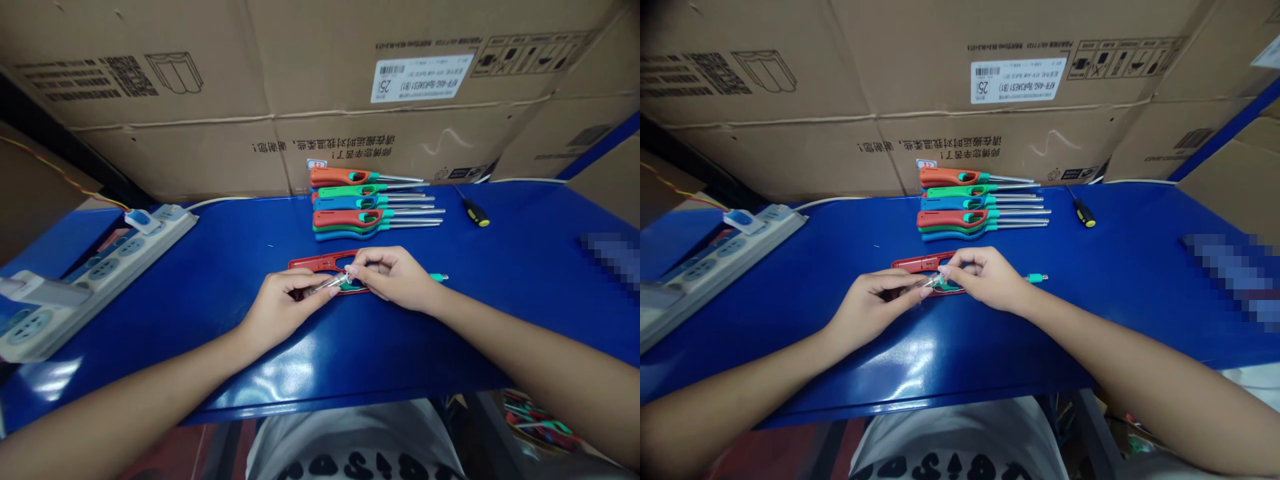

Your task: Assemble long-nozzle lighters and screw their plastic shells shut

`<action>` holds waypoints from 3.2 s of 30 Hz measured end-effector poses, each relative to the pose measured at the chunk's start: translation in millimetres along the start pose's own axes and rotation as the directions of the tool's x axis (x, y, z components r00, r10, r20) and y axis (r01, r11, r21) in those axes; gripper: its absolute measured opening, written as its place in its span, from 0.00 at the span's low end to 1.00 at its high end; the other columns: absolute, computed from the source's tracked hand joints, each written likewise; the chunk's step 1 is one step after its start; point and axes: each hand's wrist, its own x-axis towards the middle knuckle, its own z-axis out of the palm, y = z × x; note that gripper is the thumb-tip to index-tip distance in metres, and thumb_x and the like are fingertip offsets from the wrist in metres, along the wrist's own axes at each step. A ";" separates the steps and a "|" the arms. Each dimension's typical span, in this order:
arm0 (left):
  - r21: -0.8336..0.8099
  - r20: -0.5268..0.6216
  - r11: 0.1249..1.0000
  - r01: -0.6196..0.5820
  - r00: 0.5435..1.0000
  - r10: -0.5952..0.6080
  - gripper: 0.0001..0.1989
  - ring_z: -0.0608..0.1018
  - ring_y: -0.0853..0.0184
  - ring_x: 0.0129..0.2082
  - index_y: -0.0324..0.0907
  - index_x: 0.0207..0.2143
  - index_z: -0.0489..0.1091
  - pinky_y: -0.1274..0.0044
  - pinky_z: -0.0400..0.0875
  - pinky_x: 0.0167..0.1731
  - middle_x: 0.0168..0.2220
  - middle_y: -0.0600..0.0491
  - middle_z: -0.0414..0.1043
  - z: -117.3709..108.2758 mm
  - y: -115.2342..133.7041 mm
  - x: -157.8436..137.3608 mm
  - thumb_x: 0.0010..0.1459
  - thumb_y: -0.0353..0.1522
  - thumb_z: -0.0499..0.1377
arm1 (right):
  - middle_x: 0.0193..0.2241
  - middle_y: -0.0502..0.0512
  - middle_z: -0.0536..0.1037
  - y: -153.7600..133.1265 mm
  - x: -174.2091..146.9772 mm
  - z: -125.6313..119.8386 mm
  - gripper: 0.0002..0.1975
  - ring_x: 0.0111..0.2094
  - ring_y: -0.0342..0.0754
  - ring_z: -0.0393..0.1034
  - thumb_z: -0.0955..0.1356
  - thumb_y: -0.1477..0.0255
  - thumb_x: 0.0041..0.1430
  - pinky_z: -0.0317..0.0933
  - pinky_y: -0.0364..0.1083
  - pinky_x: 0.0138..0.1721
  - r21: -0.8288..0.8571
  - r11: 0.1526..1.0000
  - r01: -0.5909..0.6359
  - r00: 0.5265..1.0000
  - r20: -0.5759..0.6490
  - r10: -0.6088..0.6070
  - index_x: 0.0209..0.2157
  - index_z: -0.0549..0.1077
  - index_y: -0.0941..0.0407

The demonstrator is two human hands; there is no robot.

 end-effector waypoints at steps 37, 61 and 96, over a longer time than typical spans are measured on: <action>0.472 0.126 0.871 -0.140 0.988 0.091 0.07 0.76 0.61 0.37 0.47 0.40 0.81 0.70 0.68 0.39 0.39 0.52 0.81 -22.8 6.1 3.8 0.60 0.37 0.67 | 0.13 0.42 0.68 -3.3 6.2 -22.5 0.20 0.10 0.37 0.58 0.64 0.54 0.67 0.55 0.40 0.17 -0.162 0.985 0.064 0.998 0.035 -0.059 0.37 0.72 0.58; 0.338 0.131 0.931 -0.134 0.987 0.095 0.07 0.76 0.70 0.27 0.42 0.41 0.81 0.78 0.71 0.30 0.33 0.52 0.78 -18.3 12.1 0.7 0.62 0.30 0.64 | 0.29 0.55 0.81 0.5 -2.0 -18.0 0.19 0.21 0.41 0.65 0.71 0.58 0.61 0.55 0.41 0.19 -0.335 0.908 0.252 0.967 0.129 -0.221 0.46 0.81 0.57; 0.273 0.122 0.958 -0.087 0.991 0.055 0.07 0.79 0.68 0.33 0.42 0.39 0.82 0.78 0.72 0.35 0.35 0.52 0.79 -17.7 9.5 1.3 0.64 0.31 0.63 | 0.40 0.54 0.85 -4.2 -7.8 -14.3 0.15 0.32 0.44 0.78 0.66 0.73 0.66 0.68 0.42 0.34 -0.548 0.599 0.584 0.811 0.377 -0.447 0.50 0.80 0.53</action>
